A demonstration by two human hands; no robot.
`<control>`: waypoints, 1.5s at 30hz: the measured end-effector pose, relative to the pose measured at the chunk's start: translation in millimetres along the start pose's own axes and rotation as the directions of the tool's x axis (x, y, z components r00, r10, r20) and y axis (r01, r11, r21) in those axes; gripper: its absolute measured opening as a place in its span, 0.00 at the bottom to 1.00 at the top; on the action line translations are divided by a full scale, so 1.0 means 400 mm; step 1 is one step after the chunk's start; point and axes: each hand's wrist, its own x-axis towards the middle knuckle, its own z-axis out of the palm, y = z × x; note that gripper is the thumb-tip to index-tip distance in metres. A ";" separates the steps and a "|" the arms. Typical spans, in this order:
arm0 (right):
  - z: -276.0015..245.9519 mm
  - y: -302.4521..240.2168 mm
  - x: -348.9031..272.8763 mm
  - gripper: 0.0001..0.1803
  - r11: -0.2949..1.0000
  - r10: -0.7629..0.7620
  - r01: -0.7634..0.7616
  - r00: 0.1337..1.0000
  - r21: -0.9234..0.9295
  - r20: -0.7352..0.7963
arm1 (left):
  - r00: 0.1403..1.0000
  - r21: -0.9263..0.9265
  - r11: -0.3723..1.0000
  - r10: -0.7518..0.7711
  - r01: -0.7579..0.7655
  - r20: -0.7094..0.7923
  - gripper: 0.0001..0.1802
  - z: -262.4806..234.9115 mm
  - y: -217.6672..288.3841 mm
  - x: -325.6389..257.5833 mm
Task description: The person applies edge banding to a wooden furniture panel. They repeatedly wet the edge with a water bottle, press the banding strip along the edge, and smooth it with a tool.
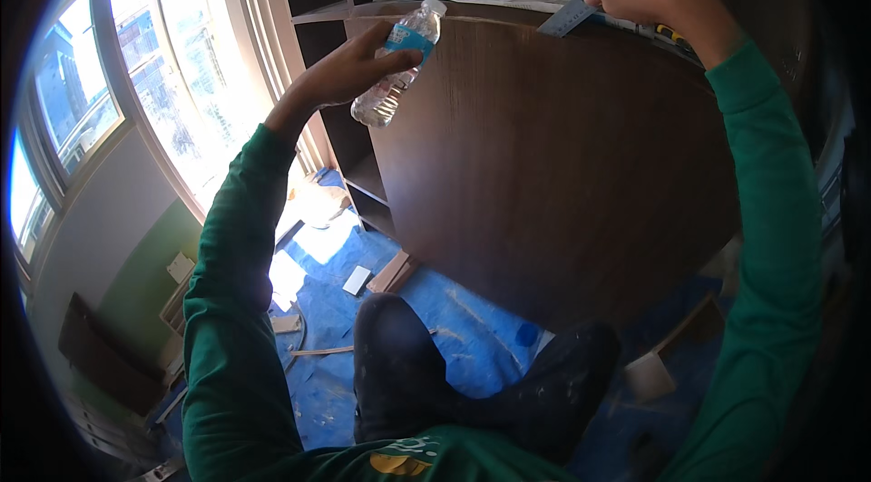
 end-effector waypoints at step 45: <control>0.126 -0.055 -0.081 0.17 0.985 0.088 -0.035 0.944 0.168 -0.317 | 0.828 0.176 0.984 0.120 -0.026 -0.547 0.36 0.405 0.175 -0.474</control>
